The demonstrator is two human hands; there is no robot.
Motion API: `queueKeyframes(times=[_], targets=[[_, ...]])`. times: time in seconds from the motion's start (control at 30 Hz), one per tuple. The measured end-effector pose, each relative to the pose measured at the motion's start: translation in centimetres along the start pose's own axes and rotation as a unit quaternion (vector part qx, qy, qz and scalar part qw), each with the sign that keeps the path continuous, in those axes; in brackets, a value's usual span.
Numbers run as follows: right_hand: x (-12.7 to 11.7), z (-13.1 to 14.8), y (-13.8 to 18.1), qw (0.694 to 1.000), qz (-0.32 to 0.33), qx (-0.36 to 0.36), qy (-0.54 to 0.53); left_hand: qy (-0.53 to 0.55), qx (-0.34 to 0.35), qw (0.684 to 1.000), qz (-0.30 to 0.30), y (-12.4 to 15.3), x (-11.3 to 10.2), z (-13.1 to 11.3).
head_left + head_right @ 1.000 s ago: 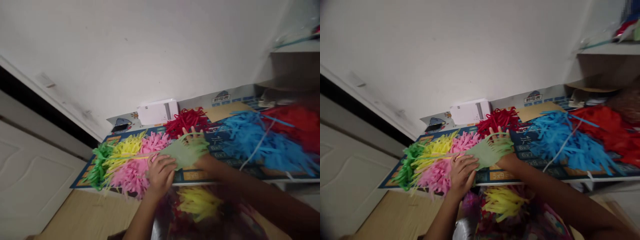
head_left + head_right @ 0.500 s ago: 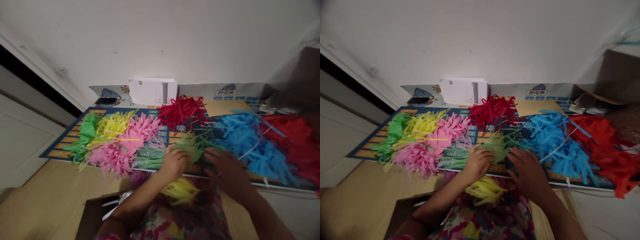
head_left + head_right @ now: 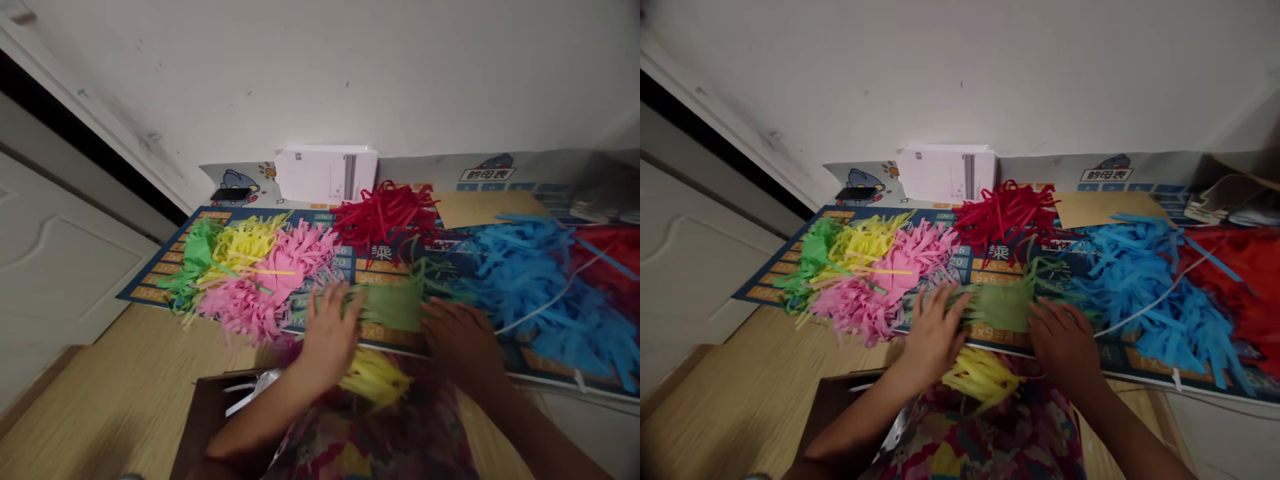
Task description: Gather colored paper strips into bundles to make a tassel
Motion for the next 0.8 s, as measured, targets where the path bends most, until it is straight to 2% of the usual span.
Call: queueKeyframes(times=[0.07,0.1,0.17,0.27,0.37,0.53,0.7,0.8], targets=[[0.1,0.7,0.0,1.000,0.006,0.017,-0.006,0.033,0.107,0.994,0.015,0.0,1.2,-3.7],[0.1,1.0,-0.1,1.000,0.008,0.019,-0.013,0.045,0.133,0.990,0.011,-0.1,1.9,-4.9],[0.1,1.5,-0.2,0.999,0.015,0.015,-0.035,0.055,0.129,0.990,0.013,-0.5,3.7,-5.6],[0.7,1.9,0.3,0.995,0.050,-0.028,-0.085,0.064,0.113,0.991,0.035,-0.8,5.5,-4.5],[2.1,1.2,1.2,0.987,0.101,-0.046,-0.115,0.068,0.099,0.992,0.025,-0.5,4.7,-2.3],[3.8,-2.0,1.6,0.979,0.118,0.063,-0.153,0.095,0.101,0.988,0.066,-0.5,3.4,-0.5],[4.0,-3.6,0.5,0.965,0.093,0.164,-0.184,0.206,-0.033,0.975,0.082,-2.1,4.6,2.1],[4.5,-3.9,-0.3,0.963,0.100,0.196,-0.156,0.215,-0.088,0.968,0.091,-3.3,5.9,3.0]])
Point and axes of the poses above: each hand's wrist, its own y-axis away from the middle knuckle, its own x-axis out of the palm, z = x × y, the point moved 8 cm from there along -y, towards the middle knuckle, and after that the axes turned 1 degree about x, right-handed, at the moved point
